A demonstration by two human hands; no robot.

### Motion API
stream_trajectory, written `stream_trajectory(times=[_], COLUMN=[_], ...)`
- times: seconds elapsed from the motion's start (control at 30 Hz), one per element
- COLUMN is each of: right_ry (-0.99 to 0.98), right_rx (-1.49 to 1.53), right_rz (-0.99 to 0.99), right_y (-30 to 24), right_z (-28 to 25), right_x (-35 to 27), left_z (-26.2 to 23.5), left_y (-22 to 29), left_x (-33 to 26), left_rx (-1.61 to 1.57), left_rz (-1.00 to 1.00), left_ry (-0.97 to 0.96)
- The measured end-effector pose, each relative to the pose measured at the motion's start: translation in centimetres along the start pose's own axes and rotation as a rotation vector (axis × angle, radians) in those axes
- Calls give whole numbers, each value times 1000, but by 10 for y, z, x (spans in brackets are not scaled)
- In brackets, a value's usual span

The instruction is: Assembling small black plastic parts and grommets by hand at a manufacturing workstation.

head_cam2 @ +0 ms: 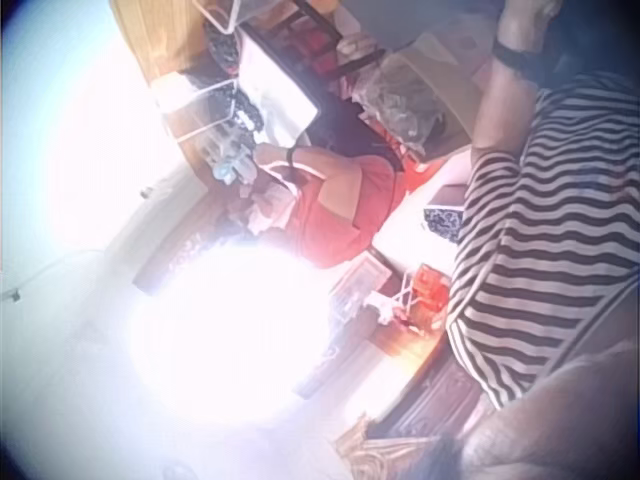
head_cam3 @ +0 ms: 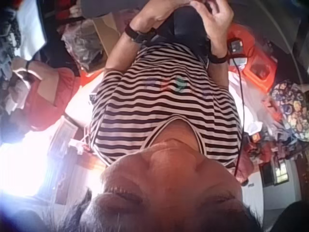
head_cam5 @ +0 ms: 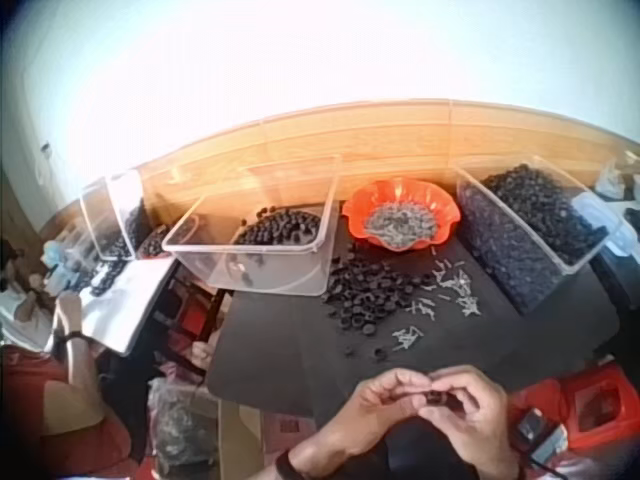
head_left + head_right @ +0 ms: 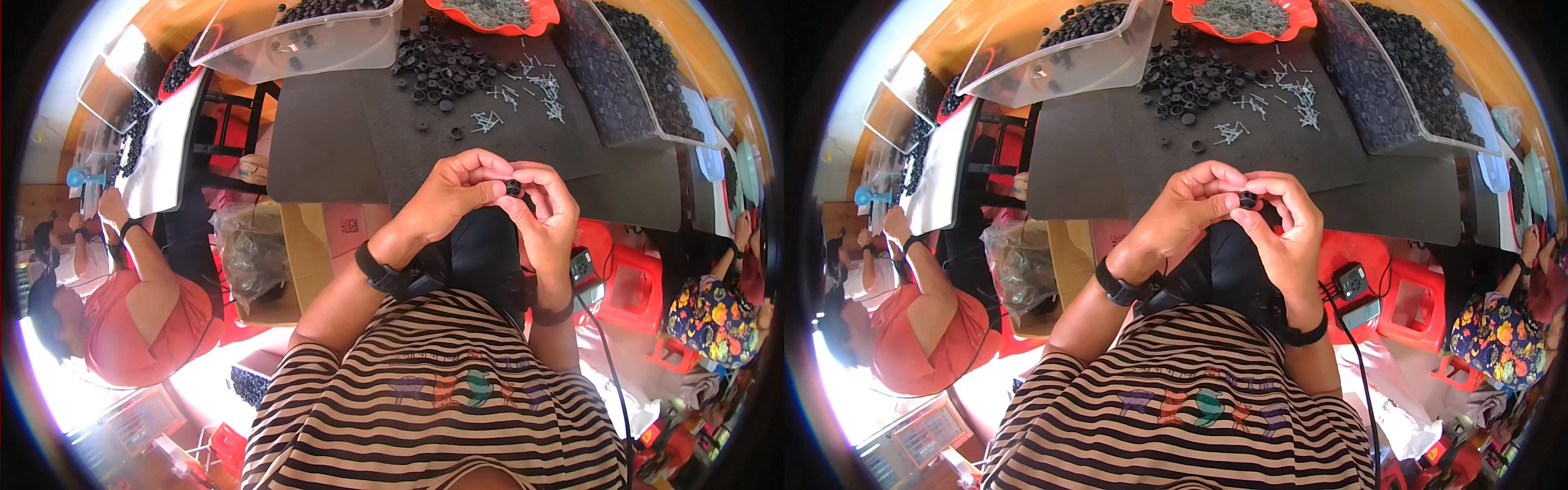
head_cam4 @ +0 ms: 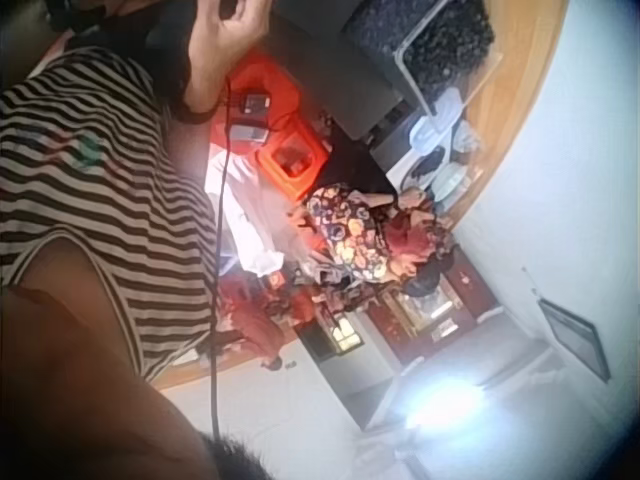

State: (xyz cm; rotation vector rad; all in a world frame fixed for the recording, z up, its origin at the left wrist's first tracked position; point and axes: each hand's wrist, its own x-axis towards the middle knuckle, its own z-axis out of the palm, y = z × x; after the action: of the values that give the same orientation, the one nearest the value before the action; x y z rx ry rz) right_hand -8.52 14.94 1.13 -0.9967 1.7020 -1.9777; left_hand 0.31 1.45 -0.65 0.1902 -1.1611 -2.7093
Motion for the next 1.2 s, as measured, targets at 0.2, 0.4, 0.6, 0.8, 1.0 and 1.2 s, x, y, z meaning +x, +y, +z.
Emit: stream_trajectory(times=[0.2,0.4,0.6,0.8,1.0,1.2], right_ry=[-27,-99,-106,-109,-130,-140], right_rx=[5,-71,-59,-38,-104,-51], right_rz=[8,-35,34,10,-4,22], right_y=[-1,-5,-7,-5,-6,-6], right_z=[-3,-11,-14,-14,-15,-16], right_x=[1,6,4,4,3,3], left_z=[-1,-2,-1,0,1,2], left_y=[1,0,-2,0,-1,1], left_x=[-1,-1,-1,0,-1,-1], left_rx=[4,30,92,125,160,169], left_rz=[-2,-21,-4,-27,-52,-66], left_ry=[-17,-41,-25,-26,18,20])
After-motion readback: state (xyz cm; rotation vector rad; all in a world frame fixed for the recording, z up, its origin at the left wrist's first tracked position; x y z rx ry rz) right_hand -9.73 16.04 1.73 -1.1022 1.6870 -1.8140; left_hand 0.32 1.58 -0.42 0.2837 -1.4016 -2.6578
